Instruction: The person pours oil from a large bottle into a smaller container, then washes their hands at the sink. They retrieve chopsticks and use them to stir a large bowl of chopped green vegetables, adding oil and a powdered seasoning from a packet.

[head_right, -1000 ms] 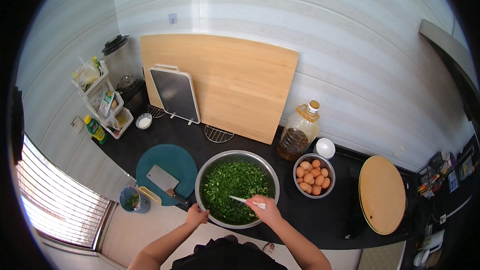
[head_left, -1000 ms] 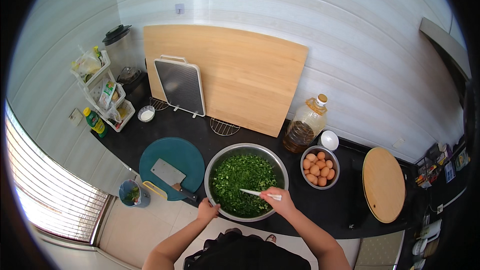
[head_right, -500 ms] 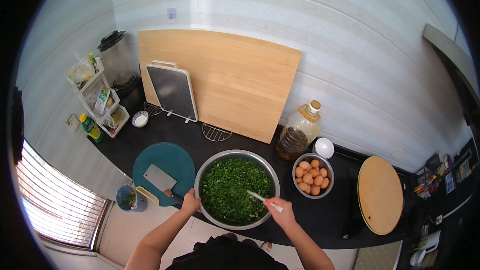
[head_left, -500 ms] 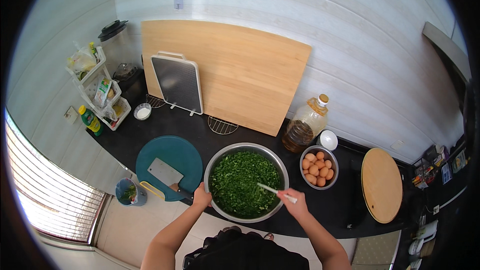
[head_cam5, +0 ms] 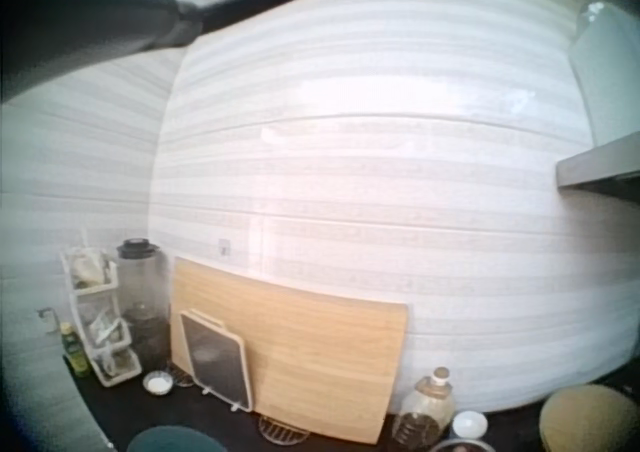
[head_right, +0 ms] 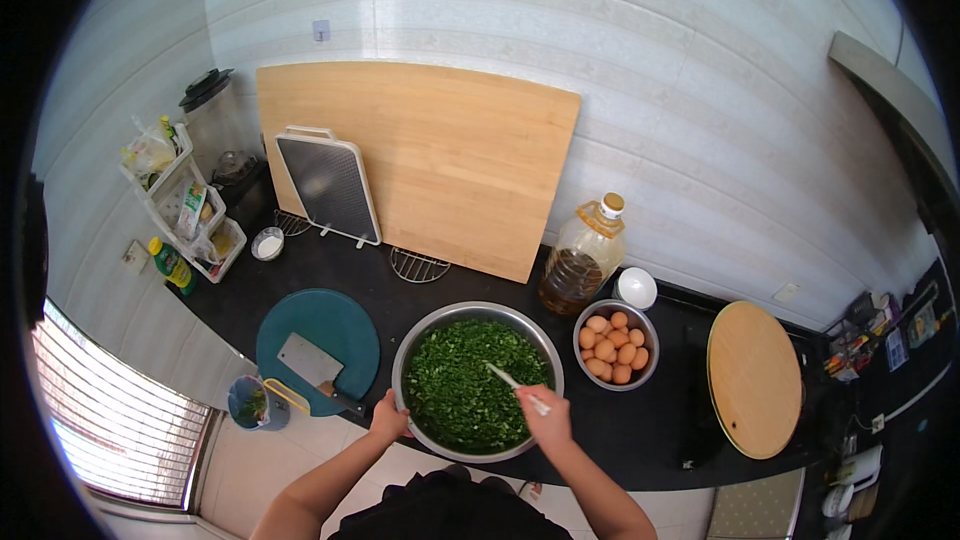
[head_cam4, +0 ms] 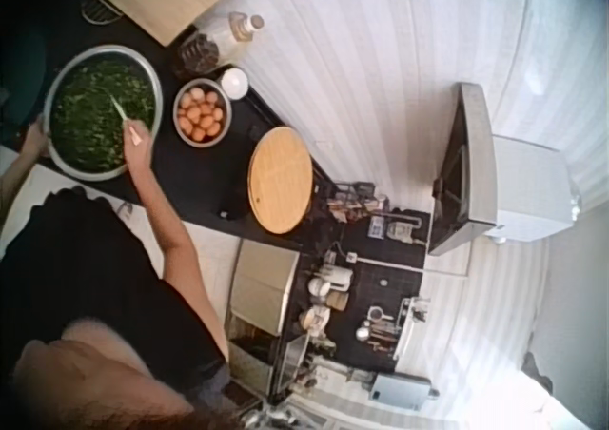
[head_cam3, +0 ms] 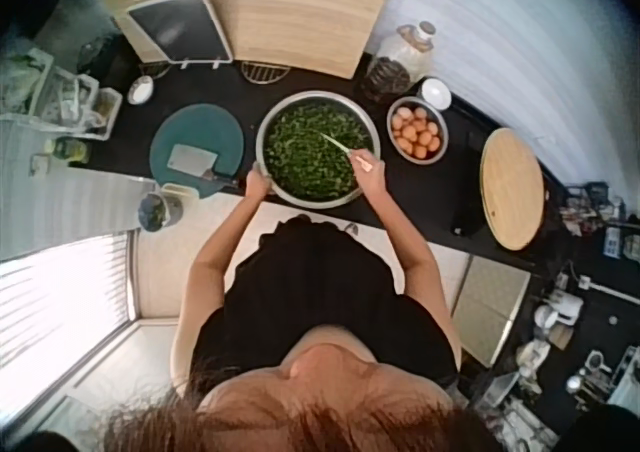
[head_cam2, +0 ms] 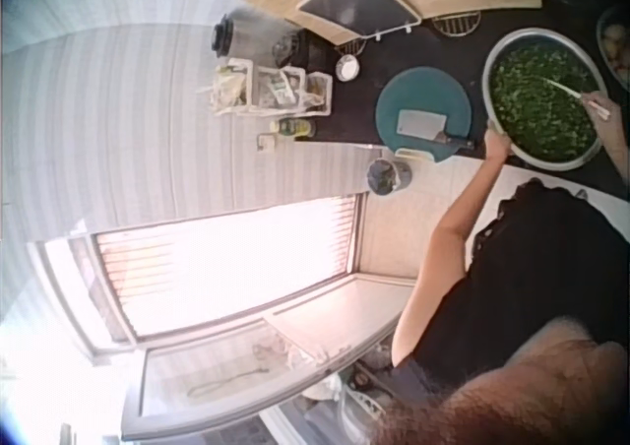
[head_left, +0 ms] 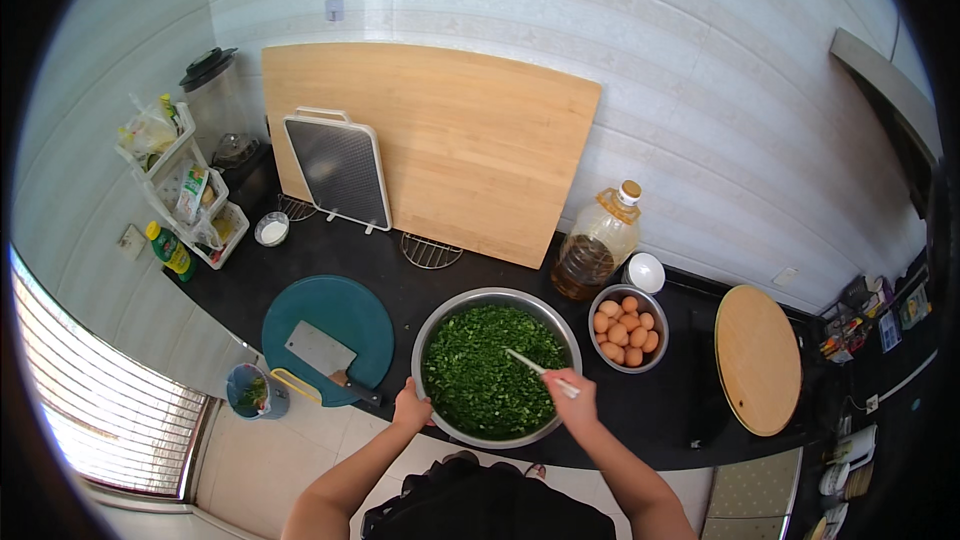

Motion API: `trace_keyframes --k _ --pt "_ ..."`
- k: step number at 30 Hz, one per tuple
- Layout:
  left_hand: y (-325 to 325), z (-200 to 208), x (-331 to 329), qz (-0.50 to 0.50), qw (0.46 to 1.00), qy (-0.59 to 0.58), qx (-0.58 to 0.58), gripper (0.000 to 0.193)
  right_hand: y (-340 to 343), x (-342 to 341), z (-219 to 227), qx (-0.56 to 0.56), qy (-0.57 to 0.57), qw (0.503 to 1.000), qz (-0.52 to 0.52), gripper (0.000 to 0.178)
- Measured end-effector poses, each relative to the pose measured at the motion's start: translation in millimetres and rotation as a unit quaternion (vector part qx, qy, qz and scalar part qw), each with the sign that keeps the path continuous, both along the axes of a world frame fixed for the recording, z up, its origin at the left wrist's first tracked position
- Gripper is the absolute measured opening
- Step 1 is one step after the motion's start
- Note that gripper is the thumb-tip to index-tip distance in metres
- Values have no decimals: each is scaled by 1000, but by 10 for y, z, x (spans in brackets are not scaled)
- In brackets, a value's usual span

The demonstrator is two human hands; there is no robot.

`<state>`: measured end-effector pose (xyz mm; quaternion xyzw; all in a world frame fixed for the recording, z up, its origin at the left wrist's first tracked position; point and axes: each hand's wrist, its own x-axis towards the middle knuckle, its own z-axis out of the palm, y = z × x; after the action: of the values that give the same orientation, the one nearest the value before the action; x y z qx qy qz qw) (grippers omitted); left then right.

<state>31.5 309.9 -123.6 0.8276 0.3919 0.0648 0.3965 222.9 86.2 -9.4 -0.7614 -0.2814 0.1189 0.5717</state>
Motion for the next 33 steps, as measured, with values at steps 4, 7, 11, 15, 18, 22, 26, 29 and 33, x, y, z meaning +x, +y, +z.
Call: trace_keyframes --k 4,7,11,15,18,22,26,29,33 --pt "-109 273 36 68 983 -38 -165 61 298 -418 -94 21 -98 983 155 11" --pt "-88 119 7 73 979 -54 -180 59 211 -574 -12 -2 -128 966 226 13" --pt "-122 382 13 42 990 -43 -123 54 -218 -439 24 -42 -91 967 236 13" --pt "-118 265 16 74 985 -63 -141 49 -357 -205 191 -34 23 995 94 10" --pt "-119 337 37 62 987 -57 -136 49 -277 -106 100 -12 24 999 41 10" --pt "25 -373 -50 -12 996 -71 44 53 -11 -240 -55 3 -53 997 50 12" --pt "-53 73 3 53 987 -59 -140 53 54 -408 14 0 -62 989 138 14" --pt "-104 314 8 55 988 -37 -136 54 110 -232 10 30 -58 992 107 13" --pt "-101 289 26 65 985 -32 -156 57 389 113 -59 -7 -75 997 -8 12"
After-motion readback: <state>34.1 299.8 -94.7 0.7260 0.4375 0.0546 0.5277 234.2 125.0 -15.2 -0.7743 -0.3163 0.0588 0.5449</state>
